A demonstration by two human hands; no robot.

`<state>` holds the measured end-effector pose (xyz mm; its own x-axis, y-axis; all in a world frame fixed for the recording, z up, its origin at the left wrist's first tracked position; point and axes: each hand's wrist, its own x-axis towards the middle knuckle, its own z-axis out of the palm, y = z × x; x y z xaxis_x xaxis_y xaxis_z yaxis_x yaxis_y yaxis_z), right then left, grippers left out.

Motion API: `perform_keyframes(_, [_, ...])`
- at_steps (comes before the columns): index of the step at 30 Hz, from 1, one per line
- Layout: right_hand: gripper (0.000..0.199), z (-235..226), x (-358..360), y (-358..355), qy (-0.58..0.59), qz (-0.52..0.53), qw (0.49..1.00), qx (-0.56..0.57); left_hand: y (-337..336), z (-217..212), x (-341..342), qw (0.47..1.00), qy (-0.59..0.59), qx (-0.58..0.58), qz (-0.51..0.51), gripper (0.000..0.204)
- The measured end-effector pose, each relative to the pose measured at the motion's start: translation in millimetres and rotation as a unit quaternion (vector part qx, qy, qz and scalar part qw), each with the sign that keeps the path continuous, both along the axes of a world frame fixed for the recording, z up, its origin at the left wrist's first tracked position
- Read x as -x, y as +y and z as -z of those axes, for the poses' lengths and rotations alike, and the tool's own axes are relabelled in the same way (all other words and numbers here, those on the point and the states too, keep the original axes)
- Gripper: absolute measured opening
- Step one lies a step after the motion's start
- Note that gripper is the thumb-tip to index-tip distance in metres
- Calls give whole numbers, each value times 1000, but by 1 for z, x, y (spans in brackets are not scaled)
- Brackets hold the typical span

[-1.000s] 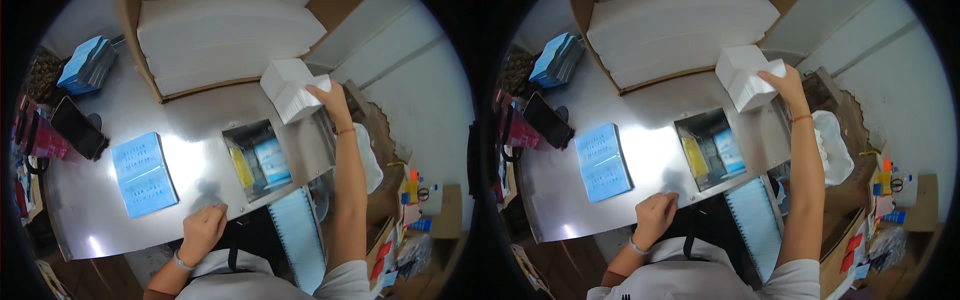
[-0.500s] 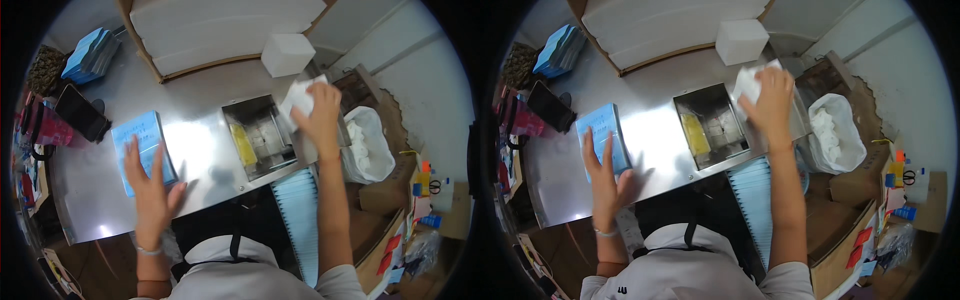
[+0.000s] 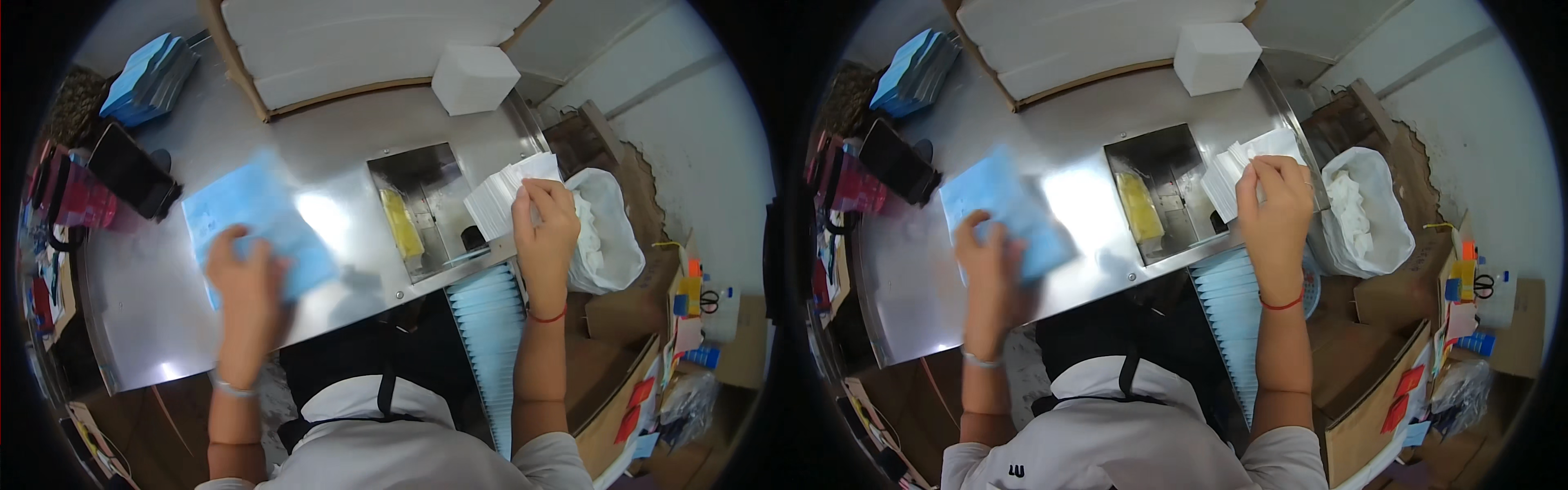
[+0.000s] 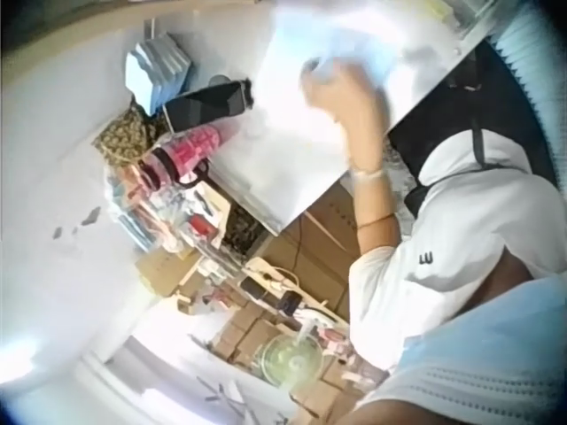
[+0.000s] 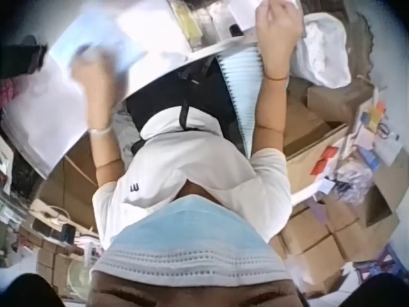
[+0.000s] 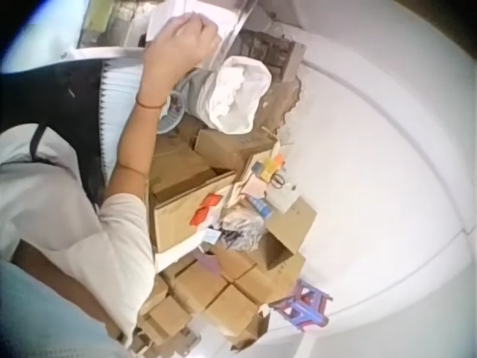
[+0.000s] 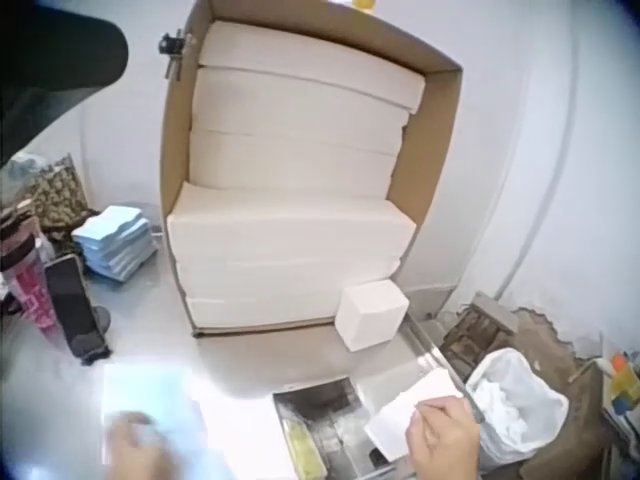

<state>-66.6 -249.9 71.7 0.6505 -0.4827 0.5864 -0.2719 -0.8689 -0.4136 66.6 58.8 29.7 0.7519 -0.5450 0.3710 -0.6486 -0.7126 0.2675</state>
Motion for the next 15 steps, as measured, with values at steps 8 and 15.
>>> perform_keyframes(8, [31,-7,15,7,34,-68,981,177,-51,23,49,975,96,10,200,38])
perform_keyframes(15, [24,49,-19,100,127,-283,943,124,-38,20,39,980,131,50,140,40])
